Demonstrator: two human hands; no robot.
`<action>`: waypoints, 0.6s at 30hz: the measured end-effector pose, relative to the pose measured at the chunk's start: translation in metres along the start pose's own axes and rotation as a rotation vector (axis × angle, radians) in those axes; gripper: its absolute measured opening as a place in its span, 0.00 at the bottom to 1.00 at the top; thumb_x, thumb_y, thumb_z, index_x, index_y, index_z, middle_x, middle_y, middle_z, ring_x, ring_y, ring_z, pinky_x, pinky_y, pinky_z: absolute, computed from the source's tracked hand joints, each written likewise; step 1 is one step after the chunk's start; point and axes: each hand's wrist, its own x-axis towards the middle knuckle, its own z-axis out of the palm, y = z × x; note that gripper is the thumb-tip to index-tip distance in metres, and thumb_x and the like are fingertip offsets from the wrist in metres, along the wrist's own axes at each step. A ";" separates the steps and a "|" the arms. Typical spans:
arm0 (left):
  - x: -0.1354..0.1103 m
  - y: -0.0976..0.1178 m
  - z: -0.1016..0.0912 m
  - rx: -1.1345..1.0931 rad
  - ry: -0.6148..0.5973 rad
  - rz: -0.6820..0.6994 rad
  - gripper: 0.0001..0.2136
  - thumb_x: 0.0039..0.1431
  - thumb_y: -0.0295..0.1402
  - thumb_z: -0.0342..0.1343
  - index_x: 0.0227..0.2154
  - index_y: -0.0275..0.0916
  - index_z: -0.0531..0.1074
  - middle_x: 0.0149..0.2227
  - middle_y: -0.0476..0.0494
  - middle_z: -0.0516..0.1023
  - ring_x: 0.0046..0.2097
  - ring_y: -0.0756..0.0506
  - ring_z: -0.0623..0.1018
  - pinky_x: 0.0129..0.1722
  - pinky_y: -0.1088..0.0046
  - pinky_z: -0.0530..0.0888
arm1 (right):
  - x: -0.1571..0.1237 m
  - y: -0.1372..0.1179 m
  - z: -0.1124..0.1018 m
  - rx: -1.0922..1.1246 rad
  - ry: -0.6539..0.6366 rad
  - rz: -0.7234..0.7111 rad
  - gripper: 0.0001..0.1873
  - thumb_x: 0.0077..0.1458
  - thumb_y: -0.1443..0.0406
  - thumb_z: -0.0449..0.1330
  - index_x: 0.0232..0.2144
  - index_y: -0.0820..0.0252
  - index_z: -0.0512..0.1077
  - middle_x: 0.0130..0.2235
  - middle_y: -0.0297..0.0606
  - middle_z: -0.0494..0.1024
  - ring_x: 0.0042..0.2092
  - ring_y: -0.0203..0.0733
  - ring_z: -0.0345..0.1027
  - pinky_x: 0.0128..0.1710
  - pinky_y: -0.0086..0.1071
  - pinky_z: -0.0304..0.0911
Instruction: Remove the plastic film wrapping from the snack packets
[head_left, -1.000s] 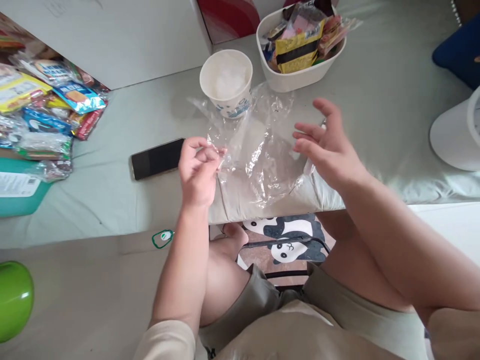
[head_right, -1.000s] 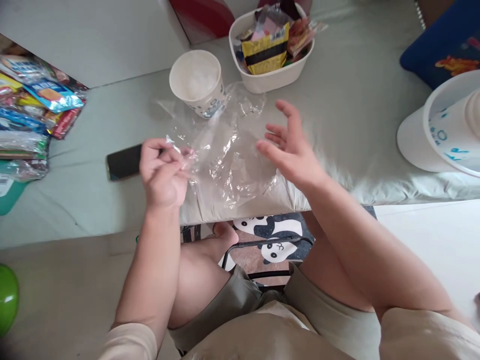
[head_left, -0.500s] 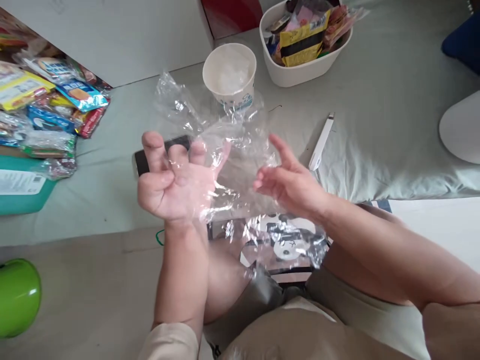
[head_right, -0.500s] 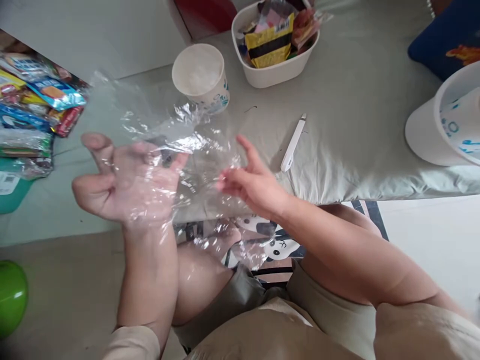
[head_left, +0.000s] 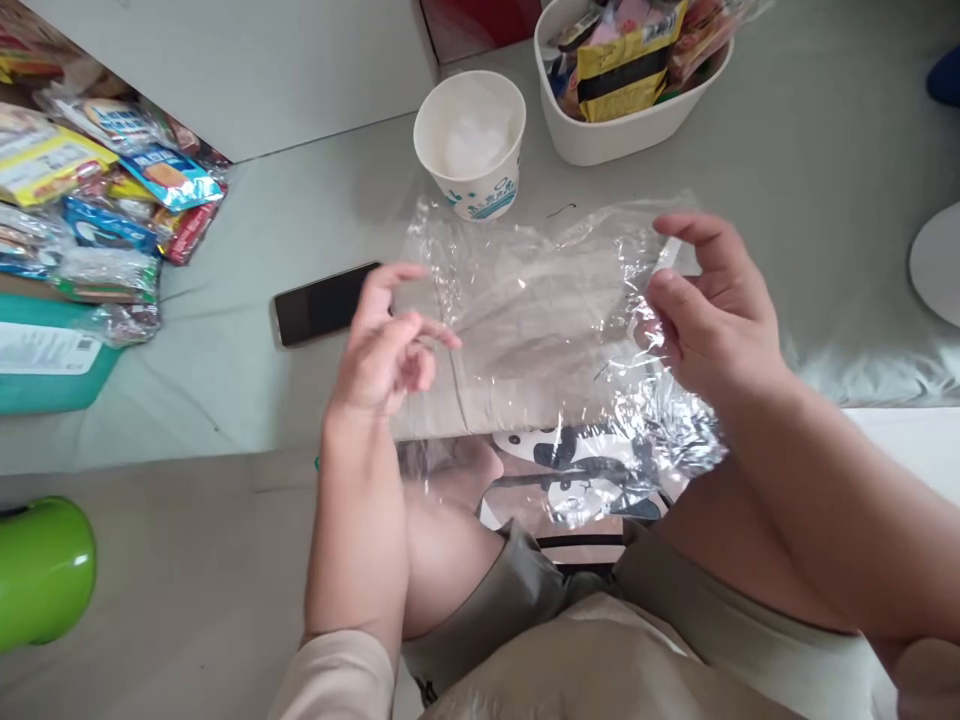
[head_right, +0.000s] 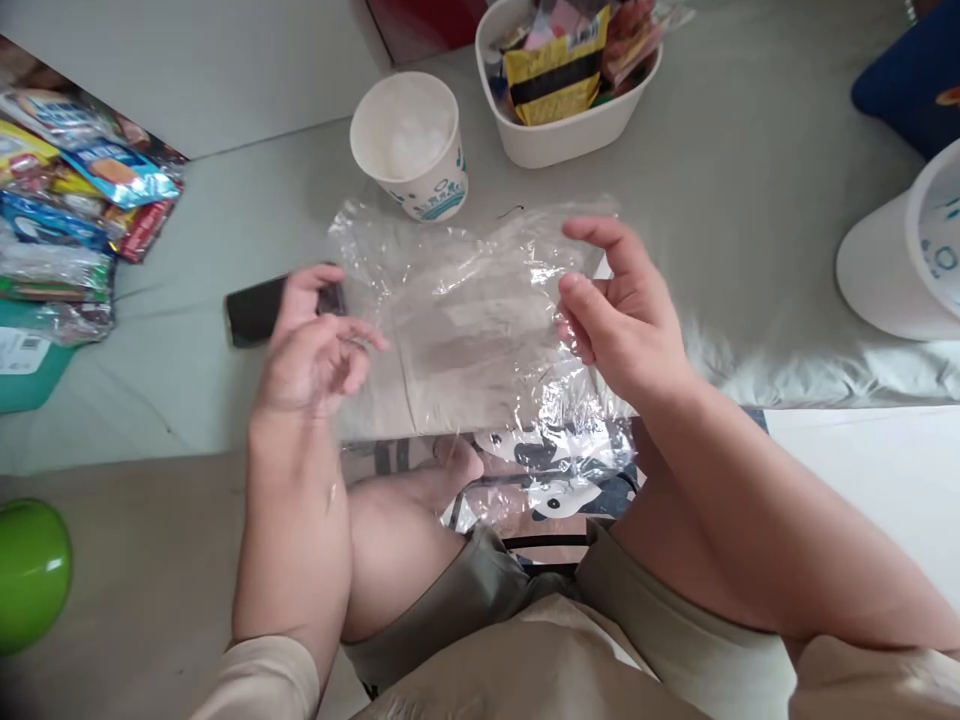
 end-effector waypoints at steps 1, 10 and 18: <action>0.001 -0.001 0.000 0.036 -0.026 -0.034 0.17 0.50 0.42 0.66 0.43 0.48 0.73 0.22 0.53 0.78 0.12 0.51 0.66 0.08 0.75 0.50 | -0.001 0.001 -0.003 -0.008 -0.038 -0.002 0.22 0.56 0.55 0.64 0.51 0.45 0.64 0.15 0.18 0.55 0.15 0.34 0.49 0.19 0.32 0.48; 0.008 -0.009 -0.006 -0.091 0.185 0.266 0.13 0.56 0.46 0.69 0.37 0.43 0.79 0.32 0.49 0.85 0.15 0.57 0.67 0.10 0.80 0.54 | 0.001 0.008 -0.015 0.098 0.179 -0.213 0.21 0.53 0.49 0.72 0.42 0.49 0.69 0.16 0.22 0.66 0.14 0.31 0.47 0.13 0.29 0.43; -0.012 0.001 -0.019 0.089 -0.017 0.160 0.28 0.49 0.34 0.76 0.53 0.47 0.71 0.27 0.53 0.84 0.18 0.51 0.76 0.17 0.76 0.68 | 0.014 0.026 -0.033 0.258 0.007 -0.391 0.31 0.49 0.52 0.77 0.53 0.31 0.69 0.42 0.27 0.83 0.30 0.31 0.72 0.28 0.29 0.68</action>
